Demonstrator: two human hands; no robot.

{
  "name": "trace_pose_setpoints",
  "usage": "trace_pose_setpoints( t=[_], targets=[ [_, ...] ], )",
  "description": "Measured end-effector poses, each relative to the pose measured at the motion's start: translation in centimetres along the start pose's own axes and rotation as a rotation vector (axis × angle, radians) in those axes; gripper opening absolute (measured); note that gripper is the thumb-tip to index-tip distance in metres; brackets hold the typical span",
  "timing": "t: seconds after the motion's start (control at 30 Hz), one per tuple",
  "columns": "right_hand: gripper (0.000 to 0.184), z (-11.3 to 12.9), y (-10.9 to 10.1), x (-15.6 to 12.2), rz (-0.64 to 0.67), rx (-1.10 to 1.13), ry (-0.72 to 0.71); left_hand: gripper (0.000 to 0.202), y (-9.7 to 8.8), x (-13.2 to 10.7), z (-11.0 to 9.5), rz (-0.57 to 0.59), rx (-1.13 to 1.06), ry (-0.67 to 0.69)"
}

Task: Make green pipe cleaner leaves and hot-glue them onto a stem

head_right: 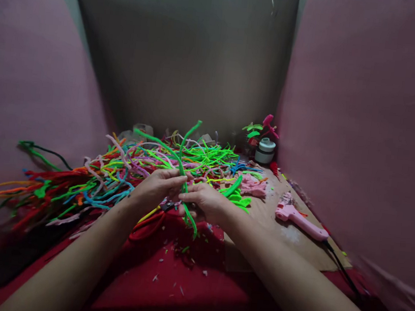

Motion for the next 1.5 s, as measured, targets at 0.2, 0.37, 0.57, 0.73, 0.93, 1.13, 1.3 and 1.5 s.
trace_pose_setpoints(
  t=[0.2, 0.37, 0.57, 0.73, 0.93, 1.13, 1.3, 1.5],
  targets=[
    [0.017, -1.6, 1.0, -0.1, 0.146, 0.11, 0.06, 0.024, -0.9, -0.2, 0.5, -0.102, -0.043, 0.023],
    [0.025, -1.0, 0.3, -0.2, 0.107, 0.093, -0.037, 0.024, -0.7, -0.2, 1.2, -0.09, -0.158, -0.026],
    [0.022, -0.1, -2.1, -0.5, -0.116, 0.129, -0.195, 0.023, -0.3, -0.3, 2.2, -0.103, -0.116, -0.073],
    [0.021, -0.9, -2.8, -0.7, -0.198, 0.154, -0.167, 0.022, 1.1, -0.7, 1.9, 0.0, -0.06, -0.082],
    [0.016, -0.7, -3.4, -1.1, -0.262, 0.086, -0.176, 0.017, 1.4, -1.1, 2.1, 0.01, -0.103, -0.072],
    [0.017, -0.5, -3.9, -1.1, -0.275, 0.068, -0.217, 0.013, 1.1, -0.9, 2.6, -0.089, -0.207, -0.05],
    [0.018, -0.2, -4.6, -1.4, -0.341, 0.103, -0.247, 0.017, 0.0, -1.3, 3.1, -0.181, -0.38, -0.116],
    [0.018, 0.1, -4.6, -1.3, -0.297, 0.193, -0.265, 0.014, 0.2, -1.2, 3.0, -0.061, -0.393, -0.137]
  ],
)
Point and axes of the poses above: each hand's wrist, its own x-axis towards the middle knuckle, its own y-axis out of the palm, z = x × y, the point moved 10 cm from there along x, towards the middle knuckle, and after that the axes turned 10 degrees about z, right-handed, at the moved point
